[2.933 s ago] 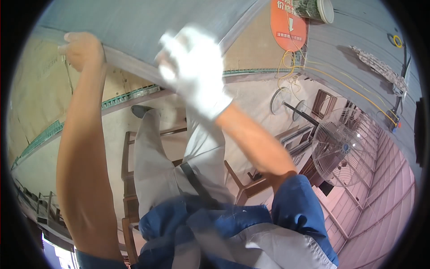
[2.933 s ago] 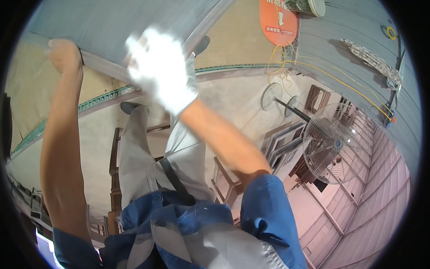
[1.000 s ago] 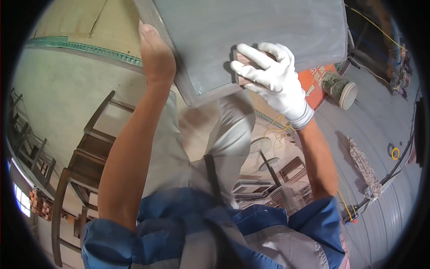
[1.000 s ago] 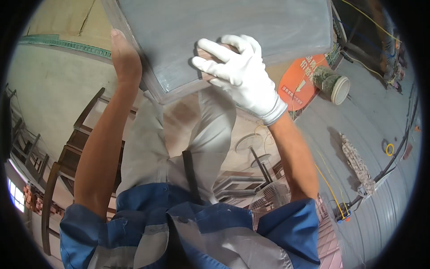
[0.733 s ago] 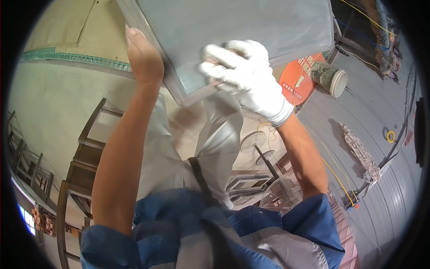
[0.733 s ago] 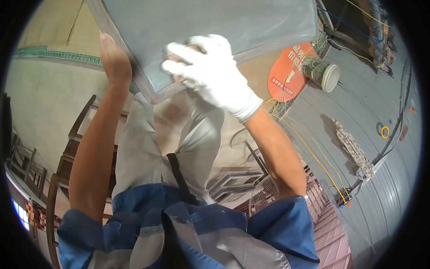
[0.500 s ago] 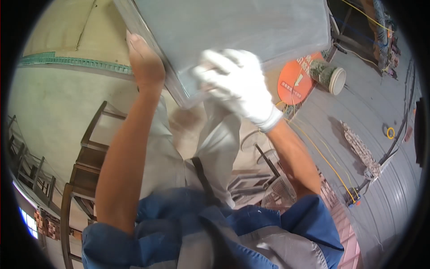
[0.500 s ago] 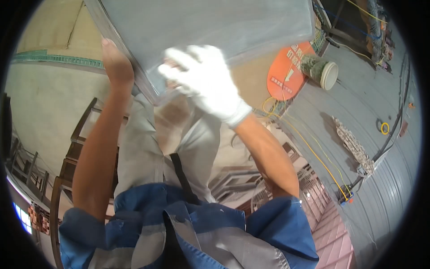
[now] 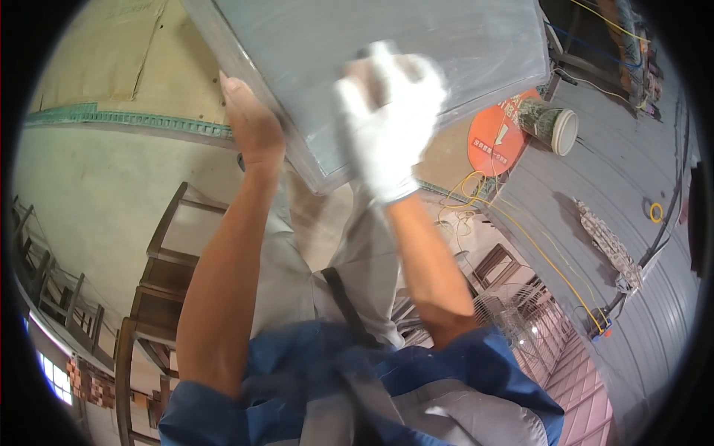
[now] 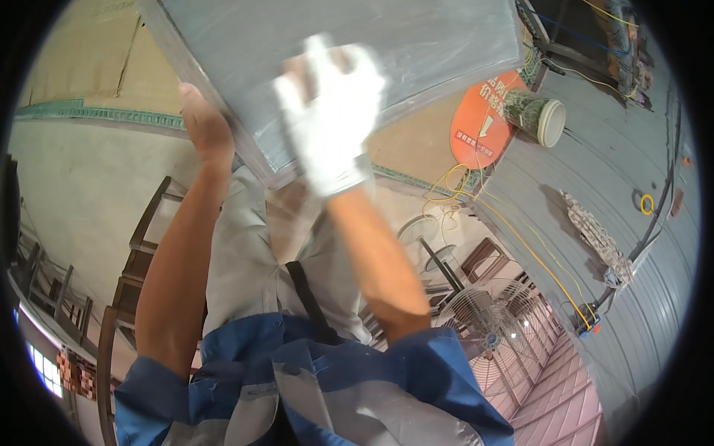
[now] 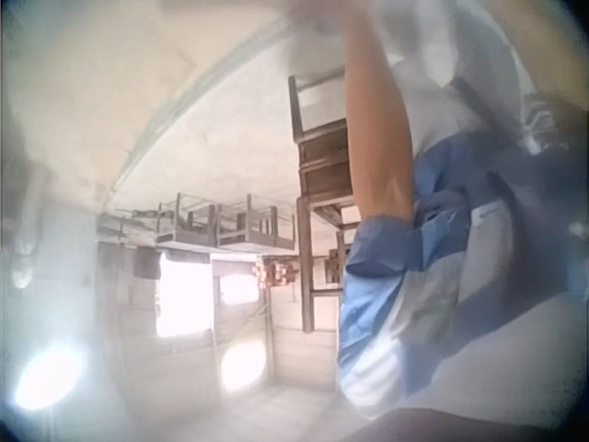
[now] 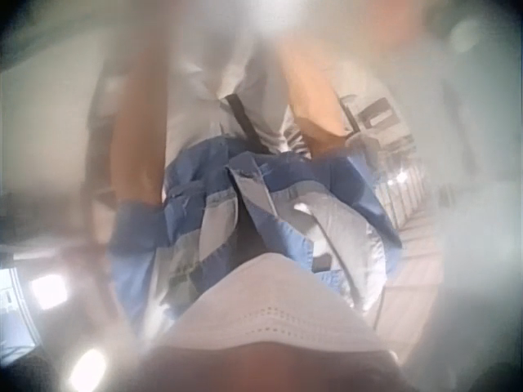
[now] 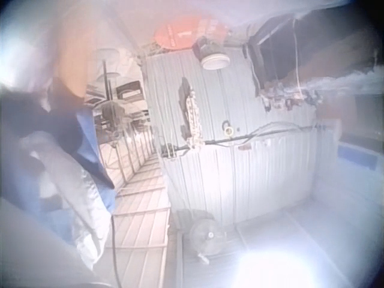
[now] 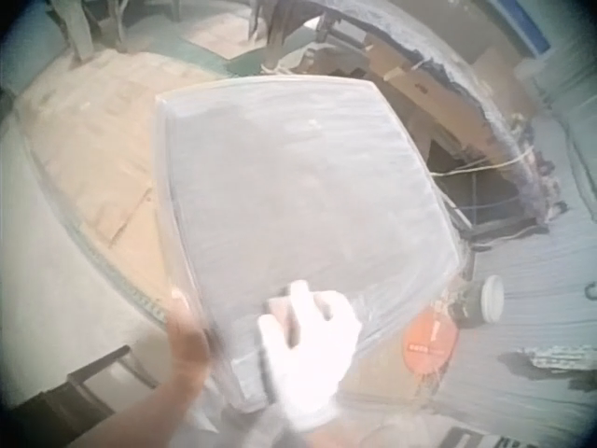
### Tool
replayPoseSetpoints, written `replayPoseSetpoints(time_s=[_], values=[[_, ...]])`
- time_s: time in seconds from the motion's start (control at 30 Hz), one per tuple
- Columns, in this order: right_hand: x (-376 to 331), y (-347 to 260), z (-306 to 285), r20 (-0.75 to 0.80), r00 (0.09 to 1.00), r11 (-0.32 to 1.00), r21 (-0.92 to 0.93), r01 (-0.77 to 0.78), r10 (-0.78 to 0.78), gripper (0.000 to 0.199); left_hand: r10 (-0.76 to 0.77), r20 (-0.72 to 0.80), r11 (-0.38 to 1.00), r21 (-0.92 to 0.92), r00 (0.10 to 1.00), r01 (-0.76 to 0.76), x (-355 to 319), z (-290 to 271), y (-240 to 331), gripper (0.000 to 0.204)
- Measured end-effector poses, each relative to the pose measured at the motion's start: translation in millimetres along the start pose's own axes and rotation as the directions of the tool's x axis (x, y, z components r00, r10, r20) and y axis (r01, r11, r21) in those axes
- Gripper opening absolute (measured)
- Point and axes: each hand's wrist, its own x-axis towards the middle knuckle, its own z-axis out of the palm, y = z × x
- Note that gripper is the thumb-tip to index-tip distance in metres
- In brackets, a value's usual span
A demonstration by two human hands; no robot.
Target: The person sands the surface of a furniture piece using an electric sander and a manual sanding block.
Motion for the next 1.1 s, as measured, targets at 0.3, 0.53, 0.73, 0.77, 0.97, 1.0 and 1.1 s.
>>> replayPoseSetpoints(time_s=[0.3, 0.53, 0.73, 0.77, 0.97, 1.0, 1.1], values=[[-5.8, -40.2, 14.5, 0.302, 0.938, 0.972, 0.110, -0.210, 0.168, 0.024, -0.154, 0.049, 0.985, -0.070, 0.987, 0.157, 5.1, -7.5, -8.4, 0.081], [8.4, -19.3, 9.8, 0.036, 0.997, 0.995, 0.064, -0.073, 0.071, 0.015, -0.177, 0.028, 0.979, -0.095, 0.984, 0.179, 14.9, -16.8, -28.7, 0.084], [21.4, 6.7, 22.6, 0.170, 0.959, 0.974, 0.045, 0.222, -0.227, 0.010, -0.322, -0.026, 0.945, -0.063, 0.947, 0.319, 9.3, -22.8, 3.6, 0.083], [55.3, 34.3, -0.4, 0.131, 0.988, 0.995, 0.072, 0.073, -0.082, 0.012, -0.202, -0.003, 0.978, -0.053, 0.979, 0.201, 16.5, -25.2, -9.2, 0.081], [-4.0, -54.9, 46.3, 0.087, 0.988, 0.992, -0.014, -0.123, 0.124, 0.014, -0.118, -0.037, 0.949, 0.291, 0.992, 0.124, 90.3, -14.1, 25.6, 0.071], [-2.0, -74.2, 32.0, 0.261, 0.965, 0.993, 0.100, -0.066, 0.038, 0.013, -0.100, -0.066, 0.943, 0.314, 0.993, 0.116, 112.0, -39.9, 22.4, 0.071], [68.8, 52.3, 17.1, 0.152, 0.972, 0.984, 0.020, 0.180, -0.181, 0.016, 0.053, -0.175, 0.852, 0.522, 0.983, 0.046, 122.1, -37.9, 32.3, 0.065]])
